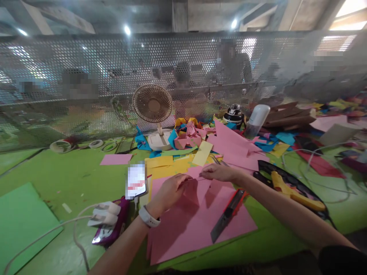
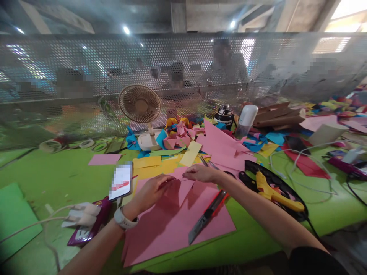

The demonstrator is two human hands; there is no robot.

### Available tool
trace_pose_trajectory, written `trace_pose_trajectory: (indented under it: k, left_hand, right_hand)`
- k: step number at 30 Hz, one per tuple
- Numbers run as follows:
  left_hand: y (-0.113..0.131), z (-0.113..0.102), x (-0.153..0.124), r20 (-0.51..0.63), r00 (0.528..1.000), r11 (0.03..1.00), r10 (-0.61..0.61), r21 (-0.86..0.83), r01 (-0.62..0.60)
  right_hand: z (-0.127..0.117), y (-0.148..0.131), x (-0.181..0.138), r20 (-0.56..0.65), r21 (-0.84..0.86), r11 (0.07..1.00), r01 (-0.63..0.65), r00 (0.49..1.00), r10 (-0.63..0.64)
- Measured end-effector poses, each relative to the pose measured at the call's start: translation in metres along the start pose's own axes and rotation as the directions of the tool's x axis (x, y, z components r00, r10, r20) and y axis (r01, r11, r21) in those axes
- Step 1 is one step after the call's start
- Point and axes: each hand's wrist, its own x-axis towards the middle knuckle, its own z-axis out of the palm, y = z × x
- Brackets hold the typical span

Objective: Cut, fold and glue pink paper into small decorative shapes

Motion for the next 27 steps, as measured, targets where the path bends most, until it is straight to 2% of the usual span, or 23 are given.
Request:
trace_pose_trajectory:
  k: [3, 5, 7, 10, 14, 17, 22, 27]
  left_hand:
    - [-0.011, 0.001, 0.002, 0.002, 0.997, 0.992, -0.081, -0.095, 0.081]
    - [-0.017, 0.003, 0.002, 0.009, 0.989, 0.972, -0.149, -0.18, 0.149]
    - [-0.02, 0.005, 0.003, 0.039, 0.976, 0.937, -0.215, -0.272, 0.218]
    - [-0.022, 0.006, 0.003, 0.078, 0.96, 0.892, -0.27, -0.356, 0.28]
    - [-0.02, 0.007, 0.002, 0.075, 0.961, 0.889, -0.266, -0.367, 0.274]
    - [-0.018, 0.01, 0.001, 0.061, 0.971, 0.923, -0.229, -0.304, 0.237]
    - [-0.01, 0.016, -0.003, 0.05, 0.991, 0.991, -0.124, -0.038, 0.126]
    - [-0.005, 0.022, -0.007, -0.003, 1.0, 0.965, -0.01, 0.263, 0.01]
  right_hand:
    - [0.004, -0.006, -0.016, -0.198, -0.065, 0.998, 0.013, 0.98, -0.026]
    - [0.008, -0.01, -0.028, -0.302, -0.186, 0.98, 0.073, 0.945, -0.128]
    - [0.014, -0.015, -0.035, -0.295, -0.331, 0.934, 0.137, 0.925, -0.24]
    - [0.024, -0.019, -0.038, -0.21, -0.481, 0.856, 0.19, 0.923, -0.323]
    - [0.036, -0.017, -0.033, -0.214, -0.543, 0.808, 0.227, 0.893, -0.395]
    - [0.041, -0.011, -0.031, -0.281, -0.494, 0.842, 0.217, 0.876, -0.391]
    - [0.047, 0.001, -0.028, -0.35, -0.3, 0.938, 0.175, 0.894, -0.279]
    - [0.052, 0.007, -0.026, -0.385, -0.193, 0.98, 0.047, 0.915, -0.12]
